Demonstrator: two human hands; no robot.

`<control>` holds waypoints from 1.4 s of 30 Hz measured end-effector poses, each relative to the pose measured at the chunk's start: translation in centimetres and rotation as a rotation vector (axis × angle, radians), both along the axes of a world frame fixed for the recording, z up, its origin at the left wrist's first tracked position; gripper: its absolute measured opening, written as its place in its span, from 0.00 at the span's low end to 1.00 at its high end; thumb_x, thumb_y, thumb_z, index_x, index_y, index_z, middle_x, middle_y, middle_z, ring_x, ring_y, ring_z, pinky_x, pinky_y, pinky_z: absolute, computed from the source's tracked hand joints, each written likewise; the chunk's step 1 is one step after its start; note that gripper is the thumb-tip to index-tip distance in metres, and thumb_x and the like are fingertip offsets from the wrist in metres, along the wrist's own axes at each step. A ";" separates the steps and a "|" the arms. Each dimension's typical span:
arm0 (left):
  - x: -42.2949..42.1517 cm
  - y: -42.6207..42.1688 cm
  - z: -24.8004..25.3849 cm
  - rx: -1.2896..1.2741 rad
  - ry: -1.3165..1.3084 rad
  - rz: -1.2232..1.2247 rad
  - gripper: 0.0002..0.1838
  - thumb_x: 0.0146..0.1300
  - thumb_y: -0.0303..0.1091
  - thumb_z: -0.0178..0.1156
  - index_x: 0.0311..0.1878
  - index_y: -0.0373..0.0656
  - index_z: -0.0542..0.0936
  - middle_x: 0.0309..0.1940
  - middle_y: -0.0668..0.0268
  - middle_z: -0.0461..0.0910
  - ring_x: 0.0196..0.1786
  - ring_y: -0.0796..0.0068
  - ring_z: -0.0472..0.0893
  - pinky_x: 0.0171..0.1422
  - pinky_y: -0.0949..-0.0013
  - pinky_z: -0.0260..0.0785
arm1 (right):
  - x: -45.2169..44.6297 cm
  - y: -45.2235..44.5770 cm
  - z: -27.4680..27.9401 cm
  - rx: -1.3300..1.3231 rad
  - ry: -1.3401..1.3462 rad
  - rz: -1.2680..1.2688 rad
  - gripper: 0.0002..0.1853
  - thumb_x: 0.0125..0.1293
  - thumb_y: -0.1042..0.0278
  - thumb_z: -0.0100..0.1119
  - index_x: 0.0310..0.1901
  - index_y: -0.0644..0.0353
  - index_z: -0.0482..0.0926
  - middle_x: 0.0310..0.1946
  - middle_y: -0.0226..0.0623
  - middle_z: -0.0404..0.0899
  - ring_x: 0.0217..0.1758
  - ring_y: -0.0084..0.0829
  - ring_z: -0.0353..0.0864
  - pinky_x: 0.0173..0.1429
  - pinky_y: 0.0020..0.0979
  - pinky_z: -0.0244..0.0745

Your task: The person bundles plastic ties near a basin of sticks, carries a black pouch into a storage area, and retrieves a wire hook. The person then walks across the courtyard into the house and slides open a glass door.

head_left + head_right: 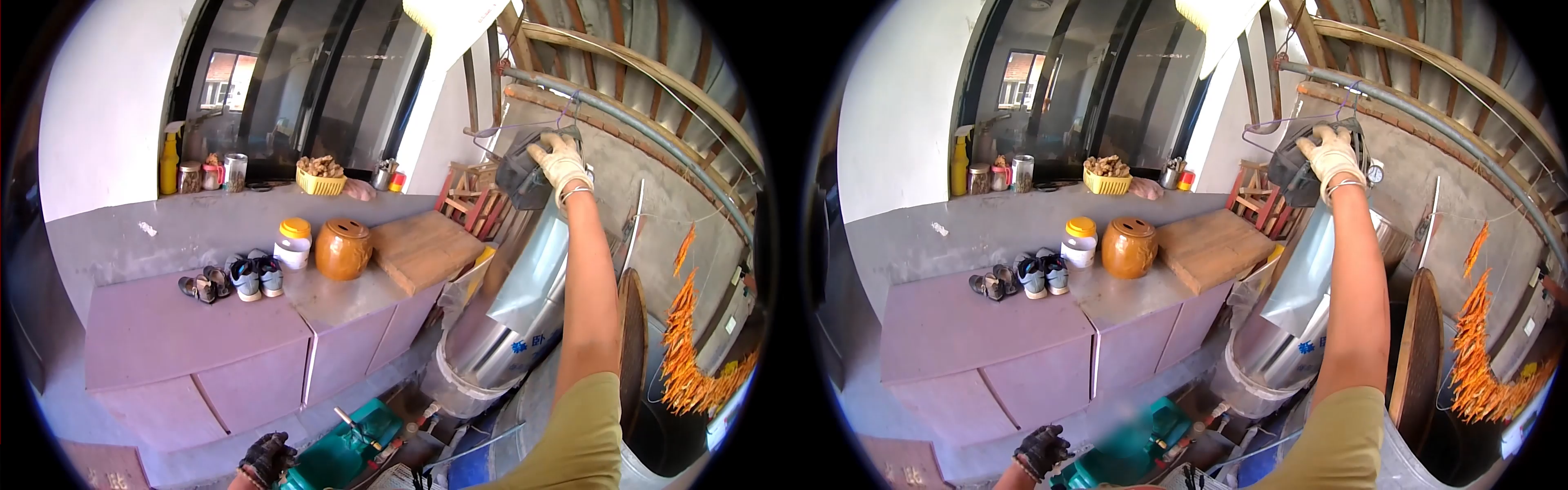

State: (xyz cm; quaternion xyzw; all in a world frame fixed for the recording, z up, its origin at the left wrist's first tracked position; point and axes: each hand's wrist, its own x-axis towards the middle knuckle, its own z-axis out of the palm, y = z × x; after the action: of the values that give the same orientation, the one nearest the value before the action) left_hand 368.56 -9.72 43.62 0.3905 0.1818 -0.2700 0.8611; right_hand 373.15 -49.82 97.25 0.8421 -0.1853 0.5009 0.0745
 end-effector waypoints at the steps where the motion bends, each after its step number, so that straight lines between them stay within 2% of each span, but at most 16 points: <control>1: 0.0 -0.1 -0.1 -0.004 -0.003 0.009 0.11 0.54 0.32 0.58 0.39 0.36 0.73 0.21 0.51 0.76 0.19 0.55 0.74 0.29 0.55 0.73 | -0.2 -0.2 0.1 0.024 0.141 -0.051 0.28 0.49 0.50 0.55 0.52 0.55 0.69 0.61 0.54 0.51 0.60 0.49 0.59 0.62 0.34 0.56; 5: 0.0 0.2 -1.1 0.021 -0.037 0.024 0.11 0.53 0.32 0.58 0.38 0.37 0.74 0.23 0.50 0.76 0.21 0.53 0.75 0.31 0.52 0.73 | -1.4 -4.4 -0.7 -0.067 0.177 -0.047 0.25 0.46 0.58 0.59 0.48 0.56 0.73 0.61 0.53 0.51 0.61 0.47 0.58 0.63 0.32 0.55; 6: 0.1 0.3 -1.1 0.019 -0.034 0.022 0.11 0.53 0.32 0.58 0.38 0.37 0.74 0.23 0.50 0.76 0.21 0.53 0.75 0.31 0.52 0.73 | -2.1 -4.7 -0.9 -0.090 0.176 -0.077 0.24 0.47 0.58 0.59 0.47 0.57 0.73 0.61 0.48 0.53 0.61 0.43 0.59 0.63 0.31 0.56; 8: 0.3 0.5 -1.0 0.006 0.037 -0.017 0.12 0.55 0.34 0.57 0.40 0.38 0.74 0.24 0.55 0.77 0.23 0.60 0.76 0.28 0.62 0.72 | -3.6 -4.4 -0.6 -0.048 0.210 -0.146 0.24 0.47 0.57 0.59 0.47 0.56 0.73 0.61 0.45 0.54 0.61 0.41 0.59 0.62 0.32 0.56; 10: 0.6 0.6 -1.1 0.001 0.043 -0.021 0.12 0.55 0.34 0.57 0.40 0.38 0.74 0.24 0.54 0.77 0.23 0.60 0.76 0.29 0.62 0.72 | -4.5 -4.9 -0.6 -0.047 0.247 -0.296 0.25 0.51 0.52 0.57 0.49 0.56 0.72 0.59 0.39 0.59 0.60 0.36 0.62 0.60 0.33 0.59; 13: 0.8 0.0 -0.5 -0.030 0.055 -0.026 0.12 0.55 0.34 0.57 0.40 0.37 0.74 0.24 0.54 0.77 0.24 0.59 0.76 0.29 0.61 0.73 | -5.1 -5.1 -0.4 0.147 0.259 -0.316 0.28 0.52 0.46 0.55 0.50 0.57 0.71 0.57 0.40 0.63 0.58 0.38 0.64 0.59 0.32 0.60; 14: 0.7 -0.3 -0.2 -0.052 0.057 -0.027 0.12 0.55 0.34 0.57 0.40 0.37 0.74 0.24 0.54 0.77 0.24 0.59 0.76 0.30 0.60 0.73 | -5.1 -5.4 -0.4 0.172 0.243 -0.310 0.33 0.51 0.40 0.52 0.52 0.59 0.70 0.55 0.41 0.65 0.57 0.39 0.66 0.58 0.35 0.61; 15: 0.7 -0.5 -0.1 -0.051 0.062 -0.034 0.12 0.55 0.34 0.57 0.40 0.37 0.74 0.24 0.54 0.77 0.24 0.59 0.76 0.30 0.60 0.73 | -4.8 -5.9 -0.7 0.173 0.247 -0.317 0.33 0.51 0.40 0.52 0.52 0.59 0.70 0.55 0.41 0.65 0.57 0.39 0.66 0.58 0.35 0.61; 17: 0.5 -0.8 -0.1 -0.039 0.013 -0.078 0.13 0.55 0.34 0.57 0.40 0.37 0.73 0.24 0.54 0.76 0.26 0.59 0.76 0.31 0.59 0.73 | -4.1 -6.3 -1.4 0.035 0.166 -0.373 0.37 0.49 0.36 0.51 0.49 0.64 0.70 0.49 0.51 0.70 0.53 0.44 0.69 0.57 0.35 0.62; 19: 0.4 -1.1 -0.4 -0.021 0.005 -0.079 0.13 0.55 0.33 0.58 0.41 0.37 0.73 0.25 0.55 0.76 0.26 0.59 0.76 0.31 0.59 0.73 | -3.2 -5.3 -1.9 0.034 0.147 -0.440 0.38 0.48 0.35 0.52 0.49 0.63 0.70 0.48 0.50 0.70 0.52 0.45 0.69 0.56 0.37 0.64; 21: 0.2 -1.2 -0.4 -0.002 -0.004 -0.073 0.13 0.55 0.33 0.58 0.41 0.37 0.73 0.25 0.55 0.76 0.27 0.59 0.76 0.32 0.59 0.73 | -2.6 -4.2 -2.1 0.156 0.069 -0.569 0.37 0.47 0.36 0.54 0.49 0.63 0.70 0.48 0.50 0.70 0.53 0.46 0.69 0.55 0.38 0.65; 26: -0.3 -0.4 -0.8 0.018 0.039 -0.020 0.14 0.54 0.34 0.59 0.42 0.37 0.73 0.25 0.56 0.76 0.28 0.60 0.76 0.33 0.60 0.73 | -1.6 -6.8 -2.4 0.144 -0.056 -0.523 0.25 0.54 0.49 0.53 0.45 0.62 0.72 0.46 0.53 0.70 0.50 0.48 0.71 0.52 0.40 0.67; 32: -0.2 0.8 -2.1 0.028 0.076 0.021 0.14 0.54 0.34 0.58 0.42 0.37 0.73 0.25 0.55 0.76 0.27 0.59 0.76 0.32 0.59 0.73 | -2.9 -9.4 -1.8 0.128 -0.122 -0.389 0.18 0.53 0.60 0.49 0.41 0.66 0.73 0.41 0.55 0.73 0.47 0.49 0.72 0.52 0.39 0.66; 37: 0.0 -0.1 -2.1 0.002 0.127 0.051 0.13 0.55 0.34 0.57 0.41 0.37 0.73 0.23 0.57 0.75 0.25 0.60 0.75 0.30 0.59 0.72 | -2.9 -10.7 -1.8 0.050 -0.110 -0.374 0.18 0.53 0.62 0.48 0.40 0.67 0.73 0.41 0.56 0.73 0.47 0.50 0.71 0.52 0.40 0.66; 39: -0.1 -0.4 -2.1 -0.004 0.148 0.059 0.12 0.55 0.34 0.57 0.40 0.38 0.74 0.23 0.58 0.75 0.24 0.61 0.75 0.30 0.60 0.72 | -2.8 -10.9 -1.8 0.020 -0.086 -0.362 0.20 0.52 0.59 0.50 0.39 0.68 0.72 0.39 0.58 0.73 0.46 0.52 0.71 0.51 0.41 0.65; 42: -0.1 -0.7 -3.2 0.020 0.152 0.045 0.11 0.54 0.36 0.58 0.38 0.40 0.74 0.22 0.60 0.75 0.24 0.64 0.75 0.28 0.62 0.71 | -2.6 -10.0 -1.5 0.089 -0.056 -0.391 0.19 0.53 0.60 0.50 0.41 0.66 0.73 0.43 0.55 0.72 0.48 0.49 0.71 0.52 0.39 0.66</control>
State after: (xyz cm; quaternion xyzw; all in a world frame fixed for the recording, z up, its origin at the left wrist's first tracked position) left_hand 368.47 -10.41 40.43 0.3733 0.2579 -0.2777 0.8468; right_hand 370.55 -59.81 95.71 0.7783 -0.3692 0.4914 0.1280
